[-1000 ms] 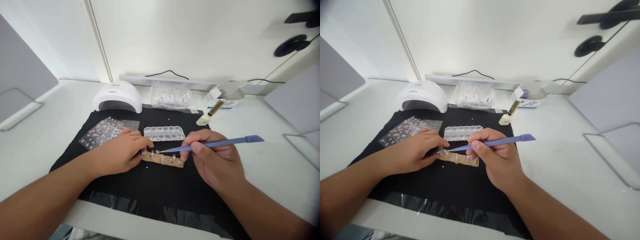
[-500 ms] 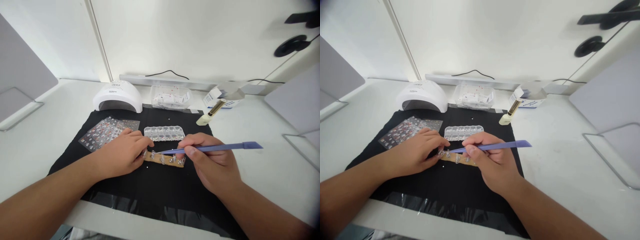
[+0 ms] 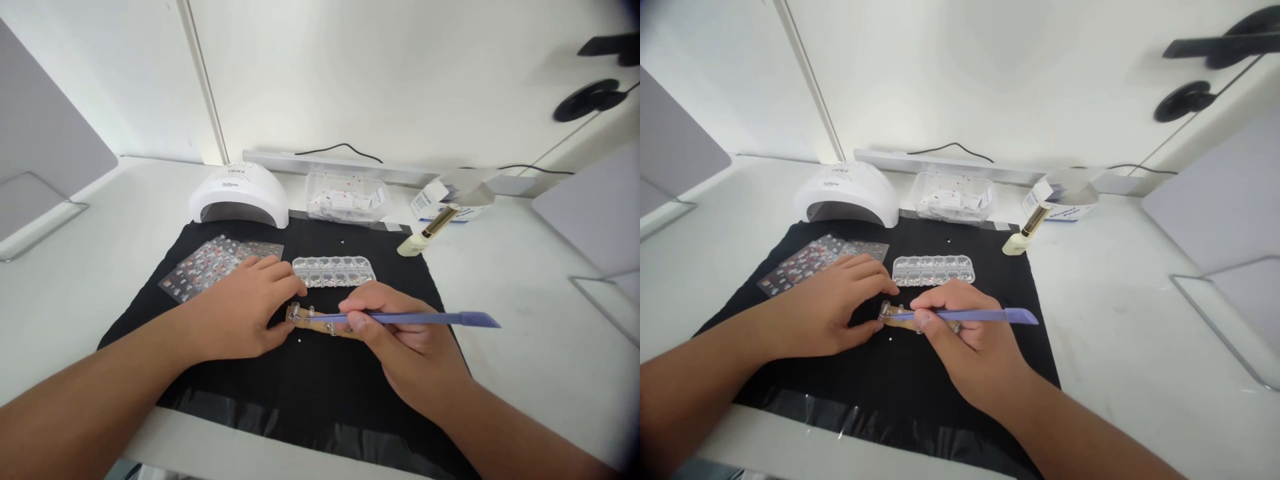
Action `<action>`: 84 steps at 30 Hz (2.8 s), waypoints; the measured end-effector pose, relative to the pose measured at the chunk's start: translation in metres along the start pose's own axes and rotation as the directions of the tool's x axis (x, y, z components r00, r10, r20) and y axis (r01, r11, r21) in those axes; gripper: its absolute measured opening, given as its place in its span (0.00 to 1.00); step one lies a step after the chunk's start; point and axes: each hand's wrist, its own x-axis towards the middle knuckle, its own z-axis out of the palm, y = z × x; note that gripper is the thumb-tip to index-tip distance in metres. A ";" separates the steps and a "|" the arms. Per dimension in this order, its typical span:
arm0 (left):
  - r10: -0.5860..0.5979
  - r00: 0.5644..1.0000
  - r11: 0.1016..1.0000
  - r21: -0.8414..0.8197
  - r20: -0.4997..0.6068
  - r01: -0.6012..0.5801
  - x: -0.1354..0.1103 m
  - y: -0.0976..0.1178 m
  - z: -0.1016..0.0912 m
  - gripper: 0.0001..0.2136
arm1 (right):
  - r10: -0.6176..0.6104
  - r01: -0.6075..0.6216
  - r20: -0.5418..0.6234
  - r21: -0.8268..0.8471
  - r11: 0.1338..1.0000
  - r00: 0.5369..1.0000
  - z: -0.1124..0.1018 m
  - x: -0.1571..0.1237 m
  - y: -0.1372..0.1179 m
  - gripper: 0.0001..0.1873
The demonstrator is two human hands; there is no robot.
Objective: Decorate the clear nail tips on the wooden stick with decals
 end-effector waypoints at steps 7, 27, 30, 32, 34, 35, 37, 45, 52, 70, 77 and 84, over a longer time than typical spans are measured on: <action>-0.003 1.000 1.000 0.017 0.003 0.003 -0.001 0.001 -0.004 0.12 | 0.071 -0.072 -0.036 -0.020 0.997 0.997 0.005 -0.004 0.005 0.06; -0.059 0.998 0.998 0.013 0.035 0.059 0.000 0.007 -0.001 0.10 | 0.085 -0.086 -0.039 -0.024 0.996 0.996 0.005 -0.001 0.008 0.06; -0.070 0.997 0.998 -0.002 0.026 0.070 0.000 0.006 -0.001 0.10 | 0.105 -0.106 -0.053 -0.031 0.994 0.993 0.005 0.000 0.008 0.06; -0.064 0.997 0.998 -0.015 0.036 0.065 0.001 0.005 -0.001 0.09 | 0.120 -0.119 -0.052 0.006 0.993 0.991 0.004 0.000 0.009 0.06; -0.063 0.997 0.997 -0.036 0.050 0.065 0.001 0.003 -0.002 0.08 | 0.129 -0.126 -0.046 0.063 0.990 0.991 0.003 -0.001 0.011 0.05; -0.067 0.996 0.996 -0.048 0.057 0.070 0.002 0.002 -0.002 0.07 | 0.132 -0.128 -0.044 0.090 0.988 0.990 0.002 -0.001 0.013 0.05; -0.077 0.994 0.994 -0.071 0.072 0.082 0.003 0.001 -0.001 0.07 | 0.132 -0.124 -0.043 0.140 0.982 0.990 0.001 -0.003 0.015 0.05; -0.105 0.988 0.963 -0.237 0.117 0.130 0.005 -0.002 0.006 0.03 | 0.083 -0.061 -0.052 0.325 0.944 0.995 -0.004 0.000 0.014 0.06; -0.077 0.992 0.949 -0.297 0.104 0.104 0.007 -0.007 0.010 0.05 | 0.001 0.013 -0.036 0.395 0.919 0.999 -0.007 0.001 0.021 0.08; -0.076 0.994 0.982 -0.164 0.084 0.089 0.008 -0.005 0.009 0.04 | 0.007 -0.009 0.011 0.247 0.969 1.000 -0.009 -0.001 0.023 0.08; -0.072 0.996 0.997 -0.006 0.060 0.073 0.008 0.003 0.009 0.09 | 0.024 -0.023 -0.002 0.243 0.970 1.000 -0.008 -0.002 0.023 0.08; -0.037 0.996 0.999 -0.007 0.081 0.037 0.006 0.005 0.006 0.06 | 0.035 -0.034 0.000 0.277 0.960 0.999 -0.010 -0.003 0.023 0.08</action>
